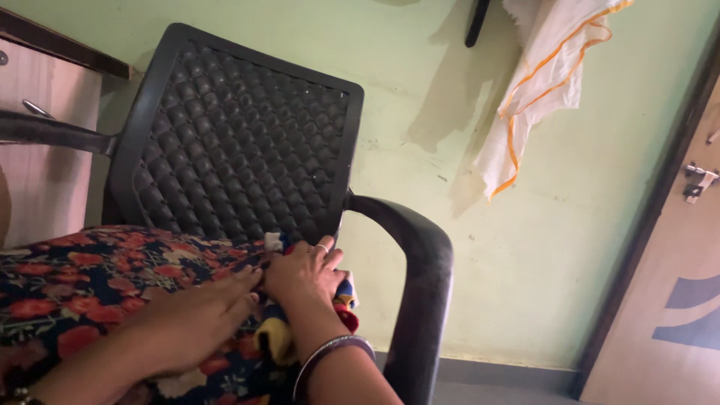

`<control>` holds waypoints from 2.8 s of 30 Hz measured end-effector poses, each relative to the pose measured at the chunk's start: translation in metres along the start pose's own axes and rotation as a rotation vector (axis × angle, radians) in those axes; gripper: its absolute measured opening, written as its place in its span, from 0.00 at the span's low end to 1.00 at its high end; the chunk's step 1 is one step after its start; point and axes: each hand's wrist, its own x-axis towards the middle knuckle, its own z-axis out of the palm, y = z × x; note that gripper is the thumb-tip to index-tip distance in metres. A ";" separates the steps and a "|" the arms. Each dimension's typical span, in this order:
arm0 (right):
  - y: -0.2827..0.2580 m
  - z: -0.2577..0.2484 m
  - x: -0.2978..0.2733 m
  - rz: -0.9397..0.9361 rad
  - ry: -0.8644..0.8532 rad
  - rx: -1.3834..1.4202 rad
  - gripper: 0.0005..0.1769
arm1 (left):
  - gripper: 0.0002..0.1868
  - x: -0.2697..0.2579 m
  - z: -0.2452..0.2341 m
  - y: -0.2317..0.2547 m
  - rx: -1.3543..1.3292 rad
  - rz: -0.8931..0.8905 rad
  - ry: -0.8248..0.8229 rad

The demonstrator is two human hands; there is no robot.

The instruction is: The person wipes the interior and exterior surfaces of a wooden cabinet and a black office chair using a multi-colored cloth. They clean the cabinet shelves, door edges, and the chair's armrests and legs.

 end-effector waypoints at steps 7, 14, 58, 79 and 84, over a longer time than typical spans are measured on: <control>-0.003 0.008 0.023 0.019 0.071 0.008 0.41 | 0.36 0.000 -0.004 -0.005 -0.043 0.001 -0.040; -0.005 -0.020 -0.031 0.001 -0.108 -0.045 0.35 | 0.33 0.000 -0.006 0.000 -0.012 -0.086 0.008; -0.166 0.086 0.019 -0.330 -0.387 -0.214 0.45 | 0.18 -0.006 -0.094 -0.203 -0.061 -0.213 0.235; -0.174 0.043 -0.086 -0.977 -0.438 0.093 0.37 | 0.57 0.031 -0.092 -0.276 -1.119 -0.280 0.480; -0.209 0.106 -0.016 -0.841 -0.534 0.220 0.36 | 0.52 0.013 -0.090 -0.255 -0.948 -0.358 0.326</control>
